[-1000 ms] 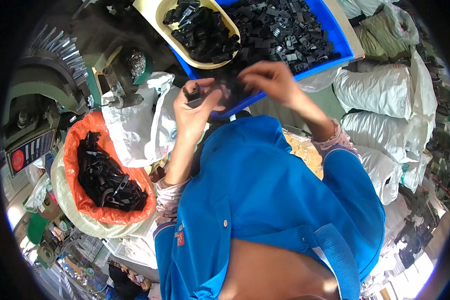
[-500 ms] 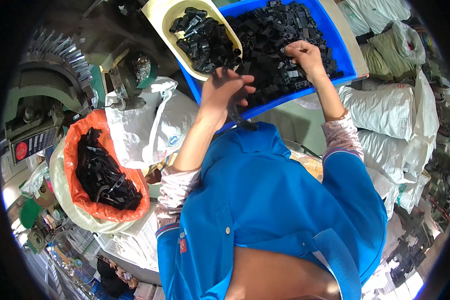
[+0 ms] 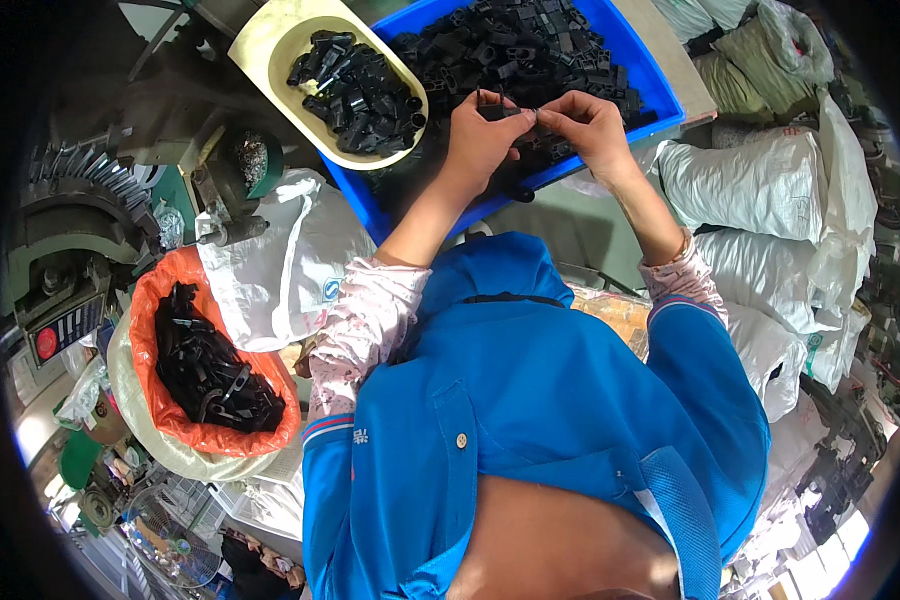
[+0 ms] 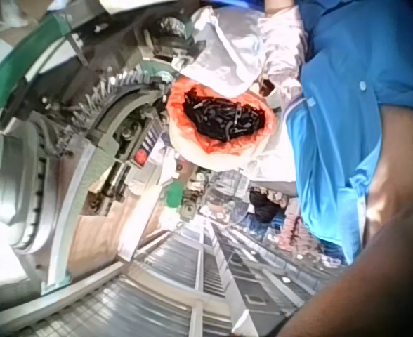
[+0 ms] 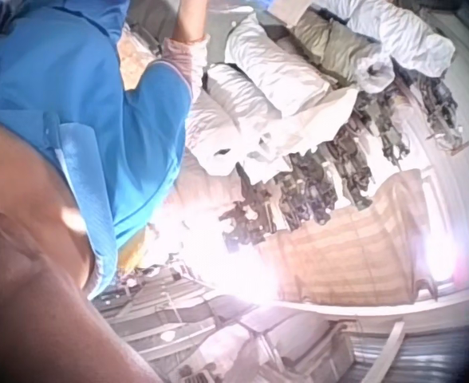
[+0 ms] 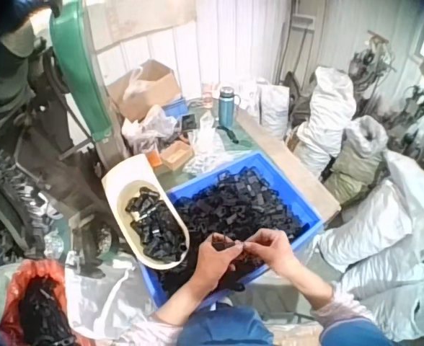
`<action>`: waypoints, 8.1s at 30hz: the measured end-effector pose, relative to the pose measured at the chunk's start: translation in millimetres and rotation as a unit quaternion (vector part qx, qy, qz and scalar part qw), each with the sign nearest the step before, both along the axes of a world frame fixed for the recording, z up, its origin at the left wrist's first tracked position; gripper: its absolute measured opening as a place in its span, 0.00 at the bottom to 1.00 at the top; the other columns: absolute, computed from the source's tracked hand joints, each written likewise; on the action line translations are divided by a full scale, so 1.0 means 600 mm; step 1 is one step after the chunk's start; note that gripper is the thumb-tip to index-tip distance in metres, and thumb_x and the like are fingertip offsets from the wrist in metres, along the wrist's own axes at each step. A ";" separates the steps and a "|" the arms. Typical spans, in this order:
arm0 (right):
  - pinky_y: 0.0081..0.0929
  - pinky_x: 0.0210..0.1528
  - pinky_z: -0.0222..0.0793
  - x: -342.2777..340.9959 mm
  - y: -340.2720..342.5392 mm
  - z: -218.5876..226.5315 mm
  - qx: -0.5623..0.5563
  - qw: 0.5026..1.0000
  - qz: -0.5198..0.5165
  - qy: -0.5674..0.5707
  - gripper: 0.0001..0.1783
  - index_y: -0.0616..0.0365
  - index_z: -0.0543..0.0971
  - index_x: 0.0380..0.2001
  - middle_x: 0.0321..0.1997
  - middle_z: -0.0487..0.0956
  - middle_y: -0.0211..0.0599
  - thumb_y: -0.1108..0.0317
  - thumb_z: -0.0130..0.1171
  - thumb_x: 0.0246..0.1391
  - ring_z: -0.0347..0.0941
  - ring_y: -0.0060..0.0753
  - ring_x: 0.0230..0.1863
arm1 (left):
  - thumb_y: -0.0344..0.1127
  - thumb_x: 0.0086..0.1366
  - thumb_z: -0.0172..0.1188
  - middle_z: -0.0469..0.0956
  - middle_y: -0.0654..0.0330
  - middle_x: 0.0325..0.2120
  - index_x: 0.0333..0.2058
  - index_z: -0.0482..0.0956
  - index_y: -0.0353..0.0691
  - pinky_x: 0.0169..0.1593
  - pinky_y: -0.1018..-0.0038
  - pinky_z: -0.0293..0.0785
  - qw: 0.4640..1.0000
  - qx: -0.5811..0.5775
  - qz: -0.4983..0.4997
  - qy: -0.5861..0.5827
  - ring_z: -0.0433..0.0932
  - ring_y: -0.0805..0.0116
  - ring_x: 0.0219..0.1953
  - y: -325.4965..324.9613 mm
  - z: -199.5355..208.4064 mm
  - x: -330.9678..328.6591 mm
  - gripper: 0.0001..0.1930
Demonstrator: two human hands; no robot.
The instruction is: The person repeatedly picks small black plastic components from a blue bin, assembles them by hand, and places the finished units into a white sack. The cycle of picking, assembling, and depositing continues throughout the clip.
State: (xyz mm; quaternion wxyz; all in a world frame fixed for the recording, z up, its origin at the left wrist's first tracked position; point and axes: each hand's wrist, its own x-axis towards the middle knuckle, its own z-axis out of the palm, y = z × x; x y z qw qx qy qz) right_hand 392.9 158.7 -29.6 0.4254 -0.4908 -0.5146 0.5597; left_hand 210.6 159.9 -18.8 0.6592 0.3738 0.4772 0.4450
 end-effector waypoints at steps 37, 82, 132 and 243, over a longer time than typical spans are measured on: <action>0.18 0.35 0.70 -0.086 0.016 0.153 0.177 0.967 0.168 -0.072 0.06 0.63 0.82 0.37 0.30 0.81 0.30 0.73 0.62 0.57 0.72 0.16 0.32 | 0.27 0.56 0.68 0.80 0.62 0.34 0.42 0.79 0.35 0.43 0.79 0.76 0.958 0.247 0.083 0.122 0.77 0.78 0.37 -0.089 0.094 -0.100 0.14; 0.27 0.52 0.72 -0.391 -0.012 0.051 -0.150 0.927 0.291 0.182 0.19 0.65 0.76 0.53 0.45 0.80 0.38 0.69 0.58 0.60 0.77 0.26 0.44 | 0.30 0.62 0.64 0.74 0.59 0.33 0.43 0.68 0.37 0.29 0.75 0.77 0.966 -0.002 0.255 0.051 0.76 0.73 0.29 -0.239 0.041 -0.409 0.15; 0.24 0.40 0.78 -0.387 -0.007 0.081 -0.153 0.916 0.358 0.094 0.12 0.65 0.80 0.34 0.31 0.79 0.34 0.64 0.63 0.58 0.76 0.22 0.33 | 0.32 0.59 0.65 0.78 0.54 0.26 0.37 0.73 0.37 0.31 0.71 0.72 0.888 0.156 0.145 0.407 0.77 0.63 0.26 -0.246 0.083 -0.350 0.11; 0.50 0.59 0.63 -0.722 0.166 -0.100 0.343 0.644 0.304 -0.612 0.21 0.49 0.79 0.50 0.54 0.76 0.50 0.67 0.55 0.51 0.69 0.55 0.57 | 0.33 0.56 0.68 0.80 0.56 0.27 0.36 0.79 0.38 0.31 0.71 0.72 0.820 0.326 0.068 0.465 0.75 0.65 0.25 -0.203 0.100 -0.752 0.11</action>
